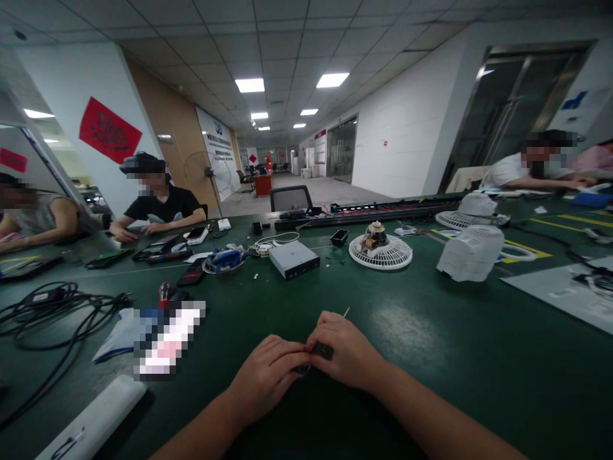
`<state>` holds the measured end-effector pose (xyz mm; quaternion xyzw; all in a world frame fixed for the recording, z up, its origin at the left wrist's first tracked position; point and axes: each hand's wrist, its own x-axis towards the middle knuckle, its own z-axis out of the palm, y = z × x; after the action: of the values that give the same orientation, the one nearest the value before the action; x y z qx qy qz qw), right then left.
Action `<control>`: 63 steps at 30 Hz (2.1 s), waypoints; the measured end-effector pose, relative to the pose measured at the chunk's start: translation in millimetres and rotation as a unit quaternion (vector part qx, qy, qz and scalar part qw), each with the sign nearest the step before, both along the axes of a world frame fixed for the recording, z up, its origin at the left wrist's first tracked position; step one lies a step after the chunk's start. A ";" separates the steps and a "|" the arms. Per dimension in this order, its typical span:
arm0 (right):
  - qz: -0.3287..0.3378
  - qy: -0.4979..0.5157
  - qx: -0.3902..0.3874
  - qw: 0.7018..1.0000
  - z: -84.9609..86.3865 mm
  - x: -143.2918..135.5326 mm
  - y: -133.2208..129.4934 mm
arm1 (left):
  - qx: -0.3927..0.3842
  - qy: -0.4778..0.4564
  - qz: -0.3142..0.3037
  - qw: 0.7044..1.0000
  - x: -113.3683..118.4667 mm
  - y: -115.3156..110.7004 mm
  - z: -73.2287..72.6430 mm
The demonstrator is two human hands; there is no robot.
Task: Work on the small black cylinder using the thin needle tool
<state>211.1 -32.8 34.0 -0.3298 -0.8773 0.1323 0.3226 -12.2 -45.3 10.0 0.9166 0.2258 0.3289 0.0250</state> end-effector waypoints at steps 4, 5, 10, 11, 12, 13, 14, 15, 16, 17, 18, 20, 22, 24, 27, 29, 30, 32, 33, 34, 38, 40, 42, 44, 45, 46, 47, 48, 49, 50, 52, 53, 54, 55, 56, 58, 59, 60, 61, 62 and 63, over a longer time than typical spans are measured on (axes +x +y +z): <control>-0.009 0.019 0.031 0.999 -5.8 -2.6 2.2 | 0.008 -0.012 0.004 1.000 -1.6 0.5 -3.2; -0.012 0.020 0.030 0.999 -5.9 -3.8 2.0 | 0.010 -0.016 0.005 1.000 -1.7 0.7 -3.5; -0.042 0.010 0.000 0.999 0.7 -9.4 -3.4 | 0.005 -0.047 0.009 0.999 -0.8 2.3 -1.2; -0.051 0.003 -0.006 0.999 2.1 -10.2 -4.7 | -0.002 -0.053 0.011 0.999 -0.5 2.5 -0.3; -0.060 -0.006 -0.010 0.998 3.2 -10.9 -5.8 | -0.009 -0.060 0.014 0.998 -0.3 2.7 0.6; -0.068 -0.012 -0.012 0.998 3.7 -11.6 -6.7 | -0.016 -0.065 0.016 0.998 -0.1 2.9 1.5; -0.077 -0.017 -0.013 0.997 3.8 -12.5 -7.4 | -0.021 -0.071 0.018 0.997 0.0 3.0 2.2; -0.084 -0.019 -0.013 0.996 3.5 -13.4 -7.9 | -0.025 -0.076 0.019 0.997 0.0 3.2 2.7; -0.089 -0.020 -0.012 0.996 3.0 -14.4 -8.3 | -0.028 -0.080 0.019 0.996 -0.1 3.4 3.0; -0.092 -0.019 -0.010 0.996 2.7 -15.4 -8.6 | -0.030 -0.083 0.019 0.996 -0.2 3.6 3.2; -0.094 -0.016 -0.006 0.995 2.6 -16.3 -9.0 | -0.031 -0.086 0.020 0.996 -0.3 3.8 3.4; -0.090 -0.006 0.008 0.996 3.4 -17.7 -10.0 | -0.030 -0.096 0.024 0.995 -0.6 4.4 3.6; -0.084 0.014 0.024 0.996 5.1 -18.0 -10.7 | -0.026 -0.103 0.030 0.994 -1.0 5.1 3.6; -0.091 0.043 0.041 0.994 6.1 -16.9 -10.1 | -0.028 -0.104 0.039 0.993 -1.6 6.0 3.2; -0.129 0.091 0.072 0.985 4.3 -11.6 -6.1 | -0.037 -0.104 0.060 0.992 -3.2 7.6 1.8; -0.138 0.122 0.092 0.979 1.7 -5.3 -2.8 | -0.044 -0.111 0.080 0.990 -4.5 8.7 0.7; -0.131 0.138 0.104 0.976 0.5 -1.5 -1.5 | -0.049 -0.116 0.090 0.988 -5.2 9.3 0.2; -0.110 0.162 0.124 0.973 -1.5 6.4 0.0 | -0.061 -0.125 0.113 0.984 -6.4 10.4 -0.3; -0.097 0.176 0.135 0.970 -2.1 9.9 0.4 | -0.068 -0.129 0.125 0.981 -7.0 11.0 -0.5; -0.088 0.194 0.139 0.967 -2.6 12.8 0.7 | -0.077 -0.132 0.137 0.979 -7.5 11.6 -0.7; -0.058 0.292 0.084 0.951 -4.4 15.9 3.5 | -0.108 -0.142 0.174 0.969 -8.8 14.2 -2.5; -0.061 0.340 0.033 0.938 -6.0 13.5 5.9 | -0.113 -0.152 0.182 0.965 -9.0 15.3 -4.0; -0.069 0.372 -0.013 0.925 -8.1 10.5 8.1 | -0.113 -0.160 0.183 0.963 -9.1 15.9 -5.5; -0.069 0.386 -0.047 0.919 -10.1 8.0 9.2 | -0.110 -0.162 0.179 0.964 -8.9 16.2 -6.4; -0.068 0.384 -0.063 0.919 -11.0 7.0 9.4 | -0.110 -0.161 0.176 0.965 -8.8 16.1 -6.6; -0.066 0.376 -0.078 0.921 -11.9 6.2 9.3 | -0.111 -0.159 0.171 0.966 -8.6 16.0 -6.5; -0.061 0.362 -0.092 0.925 -12.6 5.6 9.1 | -0.109 -0.159 0.167 0.967 -8.4 15.8 -6.3; -0.056 0.347 -0.103 0.930 -13.2 5.2 8.9 | -0.106 -0.159 0.162 0.968 -8.2 15.5 -6.0; -0.051 0.333 -0.110 0.935 -13.6 4.9 8.6 | -0.101 -0.160 0.157 0.969 -8.0 15.2 -5.5; -0.048 0.319 -0.114 0.940 -13.9 4.8 8.5 | -0.095 -0.162 0.155 0.970 -7.8 15.0 -5.0; -0.049 0.299 -0.114 0.946 -14.0 4.9 8.4 | -0.086 -0.163 0.158 0.970 -7.6 14.5 -4.0; -0.053 0.291 -0.112 0.949 -13.8 5.1 8.3 | -0.086 -0.162 0.163 0.969 -7.6 14.4 -3.6; -0.058 0.286 -0.112 0.950 -13.5 5.3 8.3 | -0.086 -0.160 0.169 0.969 -7.5 14.2 -3.3; -0.060 0.282 -0.113 0.951 -13.2 5.5 8.1 | -0.085 -0.159 0.175 0.968 -7.4 14.0 -3.0; -0.059 0.283 -0.117 0.950 -12.9 5.6 7.9 | -0.083 -0.156 0.177 0.968 -7.2 13.8 -2.8; -0.050 0.293 -0.129 0.946 -12.4 5.8 7.1 | -0.076 -0.148 0.171 0.971 -6.7 13.2 -2.1; -0.045 0.300 -0.133 0.944 -12.2 5.7 6.6 | -0.071 -0.144 0.166 0.973 -6.3 12.8 -1.8; -0.043 0.306 -0.133 0.942 -12.1 5.5 6.1 | -0.067 -0.140 0.162 0.974 -6.0 12.5 -1.4; -0.044 0.311 -0.131 0.940 -12.0 5.1 5.6 | -0.064 -0.138 0.160 0.975 -5.8 12.3 -1.1; -0.050 0.313 -0.126 0.940 -11.9 4.6 5.1 | -0.059 -0.137 0.159 0.976 -5.6 12.2 -0.9; -0.058 0.313 -0.120 0.940 -11.7 3.9 4.6 | -0.054 -0.138 0.160 0.976 -5.5 12.2 -0.7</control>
<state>215.0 -28.2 22.3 -0.3589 -0.6890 0.3143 0.5456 -17.7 -33.1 9.3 0.8118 0.3816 0.4388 0.0526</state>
